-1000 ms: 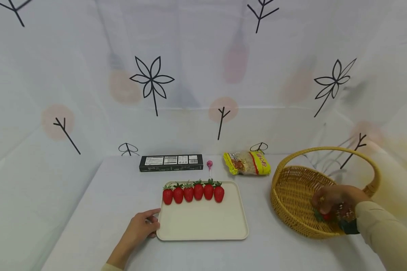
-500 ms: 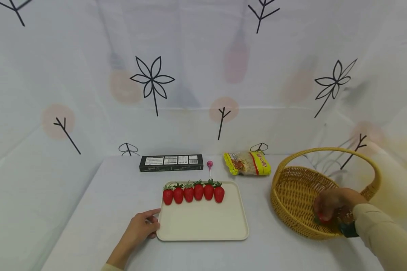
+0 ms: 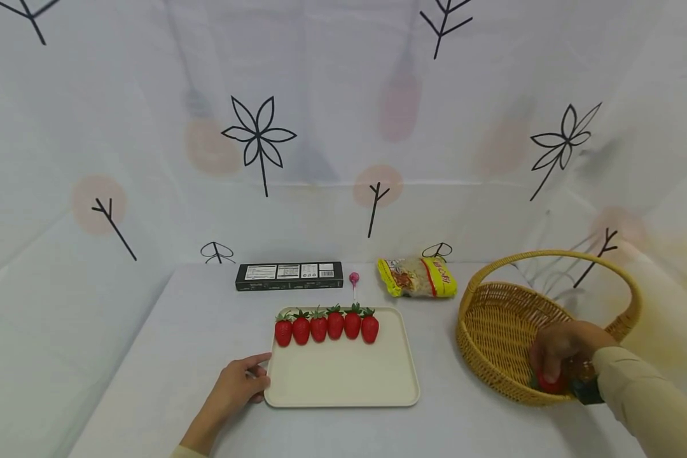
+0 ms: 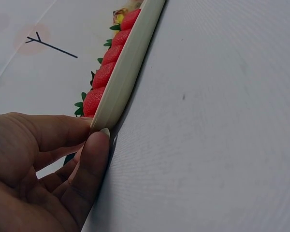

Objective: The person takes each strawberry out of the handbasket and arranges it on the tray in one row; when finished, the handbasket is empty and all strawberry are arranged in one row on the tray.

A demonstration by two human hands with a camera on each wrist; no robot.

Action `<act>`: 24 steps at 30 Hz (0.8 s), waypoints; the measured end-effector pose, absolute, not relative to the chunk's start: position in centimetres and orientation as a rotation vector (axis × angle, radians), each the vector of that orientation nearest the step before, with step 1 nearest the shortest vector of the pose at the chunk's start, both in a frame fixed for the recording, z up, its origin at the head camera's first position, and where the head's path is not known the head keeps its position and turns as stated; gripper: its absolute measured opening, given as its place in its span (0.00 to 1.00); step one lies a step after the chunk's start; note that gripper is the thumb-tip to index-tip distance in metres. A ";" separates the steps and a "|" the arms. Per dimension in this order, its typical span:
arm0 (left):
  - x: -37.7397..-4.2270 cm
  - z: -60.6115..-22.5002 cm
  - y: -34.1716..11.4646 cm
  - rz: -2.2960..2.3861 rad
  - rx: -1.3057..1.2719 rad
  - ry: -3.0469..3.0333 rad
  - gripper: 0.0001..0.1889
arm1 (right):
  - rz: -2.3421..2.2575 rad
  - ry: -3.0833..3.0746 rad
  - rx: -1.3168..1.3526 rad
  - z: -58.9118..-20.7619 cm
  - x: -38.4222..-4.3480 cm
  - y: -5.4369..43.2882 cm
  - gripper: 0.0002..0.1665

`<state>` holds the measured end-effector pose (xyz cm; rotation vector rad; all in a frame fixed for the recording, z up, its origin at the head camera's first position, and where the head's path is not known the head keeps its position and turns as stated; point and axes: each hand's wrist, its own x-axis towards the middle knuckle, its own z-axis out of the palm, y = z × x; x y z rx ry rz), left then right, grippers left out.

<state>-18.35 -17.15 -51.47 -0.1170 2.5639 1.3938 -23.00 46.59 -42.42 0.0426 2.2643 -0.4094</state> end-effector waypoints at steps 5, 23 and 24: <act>-18.4 -51.6 -17.2 1.399 -0.115 2.560 0.29 | -0.441 2.253 0.064 -42.4 -22.9 46.6 0.11; -18.5 -52.1 -17.4 1.416 -0.115 2.559 0.30 | -1.029 2.124 -0.069 -42.2 -23.3 48.3 0.13; -18.5 -52.1 -17.4 1.417 -0.116 2.557 0.30 | -1.038 2.127 -0.065 -42.0 -23.3 48.2 0.14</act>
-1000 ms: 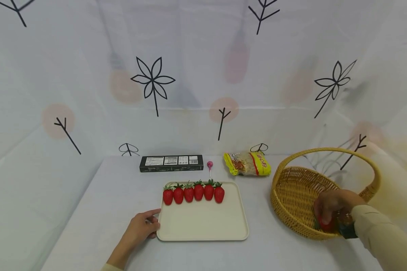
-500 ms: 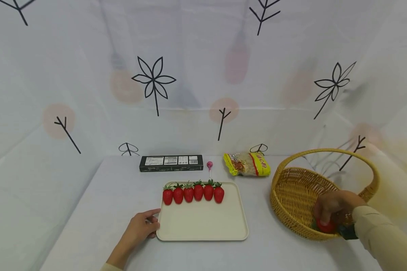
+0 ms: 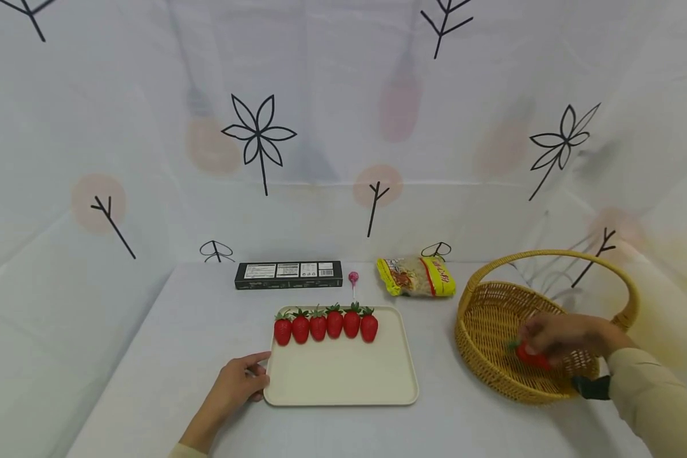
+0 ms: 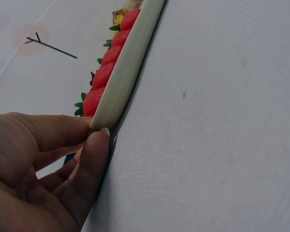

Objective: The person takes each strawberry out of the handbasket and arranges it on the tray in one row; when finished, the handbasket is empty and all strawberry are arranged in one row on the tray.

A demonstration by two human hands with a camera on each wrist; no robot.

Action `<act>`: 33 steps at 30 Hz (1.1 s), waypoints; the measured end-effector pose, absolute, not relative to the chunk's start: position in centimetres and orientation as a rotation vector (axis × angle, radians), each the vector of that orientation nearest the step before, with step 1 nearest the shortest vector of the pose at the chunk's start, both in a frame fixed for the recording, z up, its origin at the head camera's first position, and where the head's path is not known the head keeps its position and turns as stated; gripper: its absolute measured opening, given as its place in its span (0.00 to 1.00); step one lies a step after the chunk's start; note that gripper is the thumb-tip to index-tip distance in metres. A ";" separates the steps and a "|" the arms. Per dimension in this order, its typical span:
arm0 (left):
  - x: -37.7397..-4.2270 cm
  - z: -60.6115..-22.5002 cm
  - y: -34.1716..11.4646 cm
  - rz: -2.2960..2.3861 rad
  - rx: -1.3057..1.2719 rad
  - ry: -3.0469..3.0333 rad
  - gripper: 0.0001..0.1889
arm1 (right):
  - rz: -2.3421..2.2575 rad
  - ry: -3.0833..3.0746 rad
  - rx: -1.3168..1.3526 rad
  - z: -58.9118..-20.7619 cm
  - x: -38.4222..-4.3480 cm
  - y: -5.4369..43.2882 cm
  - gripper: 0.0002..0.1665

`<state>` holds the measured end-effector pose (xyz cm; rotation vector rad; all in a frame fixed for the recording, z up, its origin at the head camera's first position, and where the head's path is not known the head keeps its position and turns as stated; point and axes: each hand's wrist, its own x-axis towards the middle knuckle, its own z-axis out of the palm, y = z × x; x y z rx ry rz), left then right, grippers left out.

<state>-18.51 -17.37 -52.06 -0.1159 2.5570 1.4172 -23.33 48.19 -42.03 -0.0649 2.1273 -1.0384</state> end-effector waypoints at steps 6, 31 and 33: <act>-18.6 -51.7 -17.4 1.408 -0.136 2.560 0.30 | -1.065 2.160 -0.144 -40.6 -23.7 47.3 0.20; -18.6 -51.8 -17.3 1.425 -0.123 2.540 0.30 | -1.531 2.189 -0.398 -36.1 -20.4 38.8 0.15; -18.6 -51.9 -17.3 1.423 -0.125 2.544 0.30 | -1.648 2.189 -0.327 -36.3 -20.2 37.3 0.14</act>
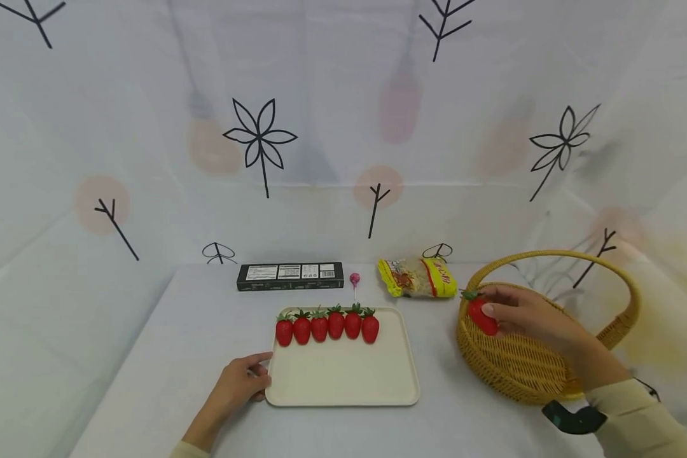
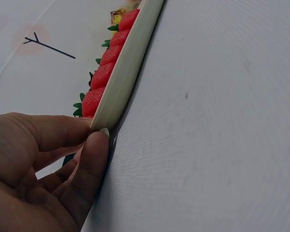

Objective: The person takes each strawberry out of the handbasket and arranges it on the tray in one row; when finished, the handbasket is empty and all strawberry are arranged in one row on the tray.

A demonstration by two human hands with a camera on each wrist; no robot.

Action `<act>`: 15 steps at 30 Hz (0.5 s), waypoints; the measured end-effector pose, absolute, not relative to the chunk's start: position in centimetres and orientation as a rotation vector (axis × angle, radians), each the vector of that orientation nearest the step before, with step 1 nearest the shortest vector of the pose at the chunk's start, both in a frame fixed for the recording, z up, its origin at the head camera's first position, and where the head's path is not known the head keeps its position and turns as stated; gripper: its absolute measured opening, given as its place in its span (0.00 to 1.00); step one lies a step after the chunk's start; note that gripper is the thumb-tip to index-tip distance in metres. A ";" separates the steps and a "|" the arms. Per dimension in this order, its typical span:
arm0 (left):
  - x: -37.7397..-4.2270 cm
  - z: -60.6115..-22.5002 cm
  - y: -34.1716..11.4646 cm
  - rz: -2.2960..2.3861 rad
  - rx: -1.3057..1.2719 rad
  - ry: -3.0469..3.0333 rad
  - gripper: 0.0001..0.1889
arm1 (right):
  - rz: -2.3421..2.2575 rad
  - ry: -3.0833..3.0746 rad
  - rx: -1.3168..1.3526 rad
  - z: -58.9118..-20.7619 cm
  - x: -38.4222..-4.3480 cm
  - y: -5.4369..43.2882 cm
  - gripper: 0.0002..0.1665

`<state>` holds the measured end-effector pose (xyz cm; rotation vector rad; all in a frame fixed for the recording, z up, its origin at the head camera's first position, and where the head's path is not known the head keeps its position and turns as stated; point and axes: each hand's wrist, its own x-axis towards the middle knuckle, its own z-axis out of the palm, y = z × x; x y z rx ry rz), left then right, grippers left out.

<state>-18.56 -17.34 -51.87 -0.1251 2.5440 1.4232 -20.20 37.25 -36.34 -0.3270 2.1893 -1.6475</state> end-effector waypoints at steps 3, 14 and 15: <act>-18.5 -51.9 -17.4 1.425 -0.132 2.544 0.30 | -1.804 2.140 -0.237 -37.0 -20.2 34.9 0.12; -18.5 -51.6 -17.3 1.413 -0.136 2.535 0.30 | -1.943 2.115 -0.094 -39.1 -21.3 28.4 0.21; -18.5 -51.6 -17.3 1.414 -0.135 2.534 0.30 | -1.943 2.123 -0.081 -39.4 -21.5 28.0 0.24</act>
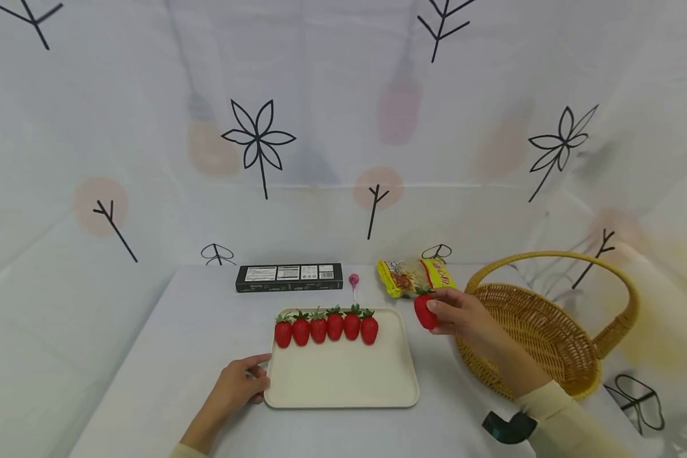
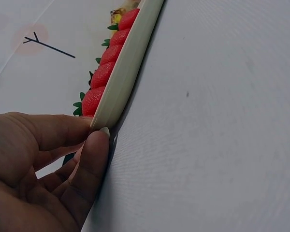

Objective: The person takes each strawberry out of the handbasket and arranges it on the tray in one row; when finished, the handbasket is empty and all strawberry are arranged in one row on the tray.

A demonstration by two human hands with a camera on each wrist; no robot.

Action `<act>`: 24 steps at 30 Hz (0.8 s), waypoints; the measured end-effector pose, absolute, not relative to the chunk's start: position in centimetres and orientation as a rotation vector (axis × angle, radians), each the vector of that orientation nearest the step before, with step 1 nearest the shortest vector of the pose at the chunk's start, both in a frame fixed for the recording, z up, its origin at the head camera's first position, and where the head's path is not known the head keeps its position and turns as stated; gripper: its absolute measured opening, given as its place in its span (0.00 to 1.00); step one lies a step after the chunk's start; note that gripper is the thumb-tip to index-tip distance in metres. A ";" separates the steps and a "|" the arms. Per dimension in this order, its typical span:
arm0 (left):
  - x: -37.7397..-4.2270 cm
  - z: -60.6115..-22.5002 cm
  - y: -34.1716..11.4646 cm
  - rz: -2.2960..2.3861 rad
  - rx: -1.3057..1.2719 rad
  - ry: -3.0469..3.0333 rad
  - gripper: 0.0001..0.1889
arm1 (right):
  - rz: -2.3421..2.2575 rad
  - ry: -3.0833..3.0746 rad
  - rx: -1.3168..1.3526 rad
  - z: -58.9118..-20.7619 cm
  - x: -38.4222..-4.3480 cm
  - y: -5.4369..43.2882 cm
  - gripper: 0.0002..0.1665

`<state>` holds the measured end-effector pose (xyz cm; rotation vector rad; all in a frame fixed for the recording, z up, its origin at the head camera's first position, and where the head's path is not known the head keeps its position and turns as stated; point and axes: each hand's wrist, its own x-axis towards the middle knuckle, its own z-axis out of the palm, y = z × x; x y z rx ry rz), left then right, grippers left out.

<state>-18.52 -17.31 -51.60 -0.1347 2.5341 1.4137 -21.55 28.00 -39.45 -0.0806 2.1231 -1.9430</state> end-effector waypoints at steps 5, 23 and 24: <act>-18.5 -51.6 -17.3 1.418 -0.126 2.538 0.30 | -1.919 2.171 -0.008 -41.5 -22.9 26.0 0.32; -18.4 -51.5 -17.2 1.399 -0.141 2.543 0.30 | -1.695 2.340 0.170 -47.5 -27.2 23.0 0.25; -18.5 -51.5 -17.2 1.399 -0.142 2.543 0.30 | -1.672 2.362 0.170 -47.6 -27.3 22.8 0.24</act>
